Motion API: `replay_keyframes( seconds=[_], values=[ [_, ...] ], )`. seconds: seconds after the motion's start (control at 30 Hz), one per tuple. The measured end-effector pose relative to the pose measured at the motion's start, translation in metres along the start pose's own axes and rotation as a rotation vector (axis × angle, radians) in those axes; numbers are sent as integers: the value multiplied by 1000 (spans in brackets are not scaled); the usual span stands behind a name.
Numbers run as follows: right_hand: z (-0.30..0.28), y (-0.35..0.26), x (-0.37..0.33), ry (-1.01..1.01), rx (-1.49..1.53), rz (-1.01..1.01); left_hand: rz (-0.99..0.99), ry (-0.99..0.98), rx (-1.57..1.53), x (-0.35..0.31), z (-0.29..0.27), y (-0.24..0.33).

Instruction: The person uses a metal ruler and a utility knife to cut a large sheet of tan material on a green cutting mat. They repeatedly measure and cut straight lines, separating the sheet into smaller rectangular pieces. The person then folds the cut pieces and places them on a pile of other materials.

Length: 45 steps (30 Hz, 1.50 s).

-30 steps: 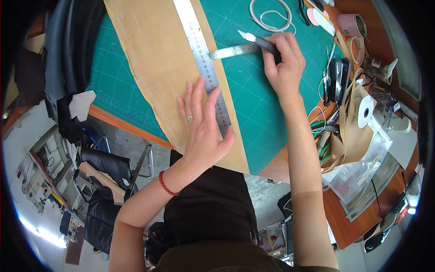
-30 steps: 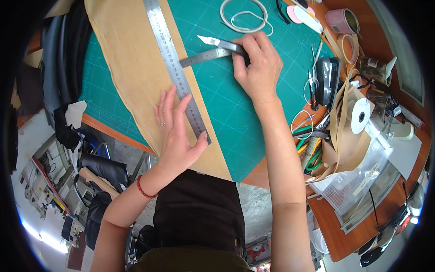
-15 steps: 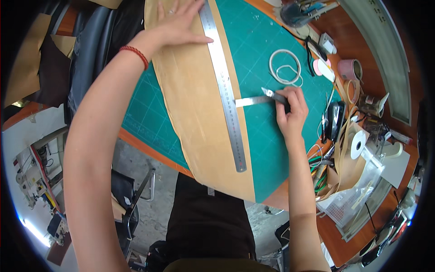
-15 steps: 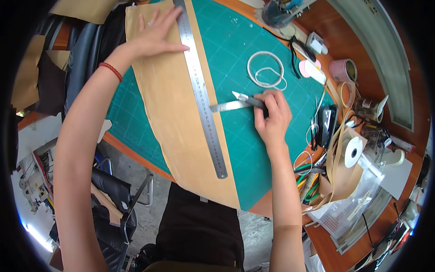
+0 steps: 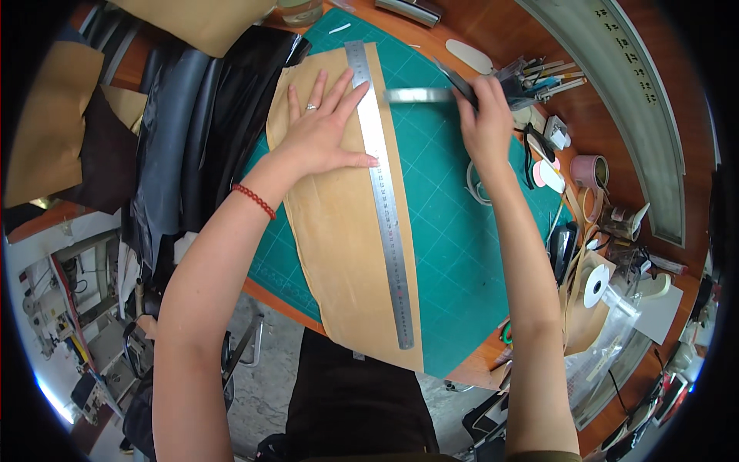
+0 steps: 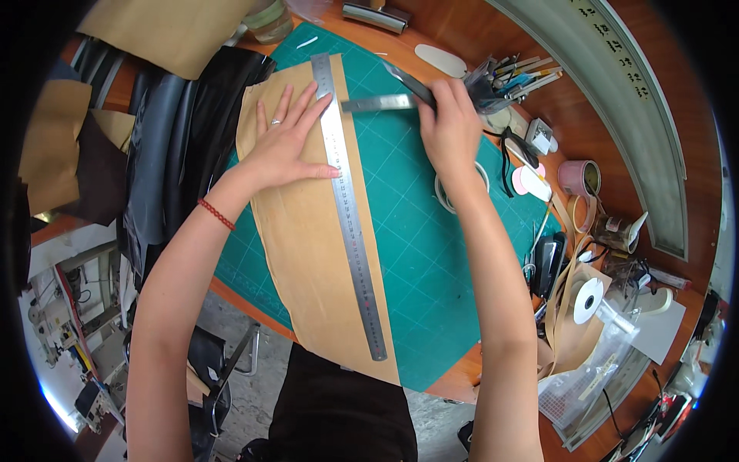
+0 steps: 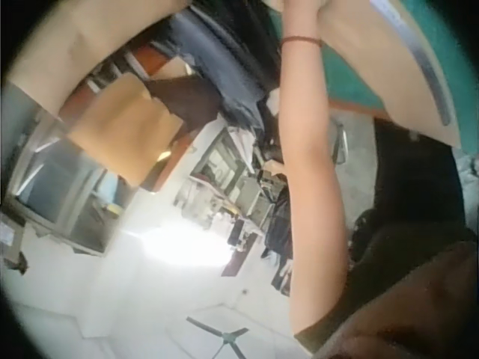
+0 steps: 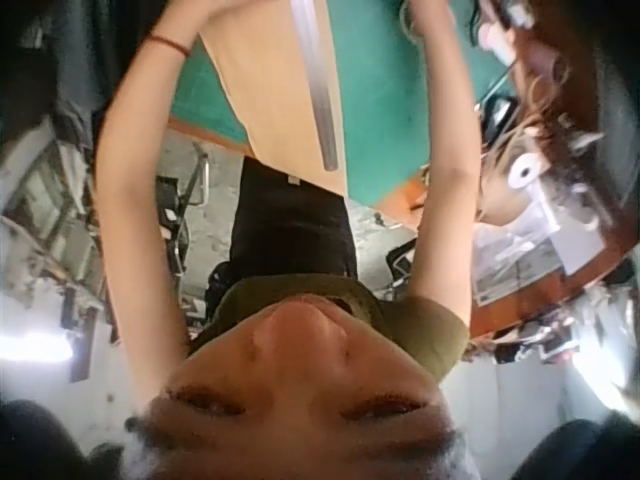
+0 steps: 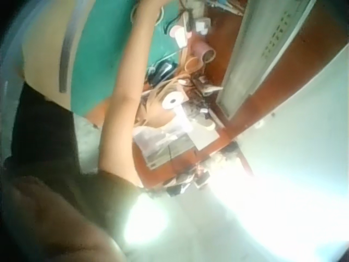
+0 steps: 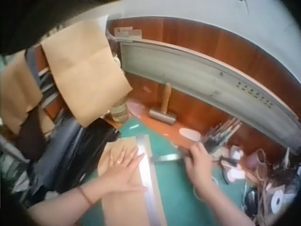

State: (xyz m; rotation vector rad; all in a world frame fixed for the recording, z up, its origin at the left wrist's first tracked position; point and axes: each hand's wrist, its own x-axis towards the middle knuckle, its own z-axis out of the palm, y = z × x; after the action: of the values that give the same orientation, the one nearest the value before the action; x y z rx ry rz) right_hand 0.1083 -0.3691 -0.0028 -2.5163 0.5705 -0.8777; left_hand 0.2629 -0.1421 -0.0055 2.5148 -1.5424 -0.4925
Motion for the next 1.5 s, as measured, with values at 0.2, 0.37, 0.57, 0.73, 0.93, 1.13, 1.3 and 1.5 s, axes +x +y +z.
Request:
replay_keyframes(
  seconds=[0.2, 0.37, 0.57, 0.73, 0.93, 1.13, 1.3, 1.5],
  values=[
    [49, 24, 53, 7, -95, -9, -10, 61, -157, 0, 0, -2],
    [63, 26, 58, -49, -95, -28, -21, 39, -196, -2, -4, 0],
    [68, 26, 56, -45, -106, -27, -1, 11, -252, -3, -6, -7],
    [69, 29, 57, -45, -108, -24, -8, 3, -237, -2, -5, -4],
    [70, 28, 57, -49, -116, -8, -15, -47, -133, -2, -8, -2],
    [68, 28, 57, -24, -79, -17, 2, -42, -105, -1, -6, -4],
    [70, 29, 56, -30, -83, -20, -3, -73, -76, 0, -5, -6],
    [65, 31, 54, 45, -43, -61, 6, -60, 28, 2, -6, 3]
  ],
)
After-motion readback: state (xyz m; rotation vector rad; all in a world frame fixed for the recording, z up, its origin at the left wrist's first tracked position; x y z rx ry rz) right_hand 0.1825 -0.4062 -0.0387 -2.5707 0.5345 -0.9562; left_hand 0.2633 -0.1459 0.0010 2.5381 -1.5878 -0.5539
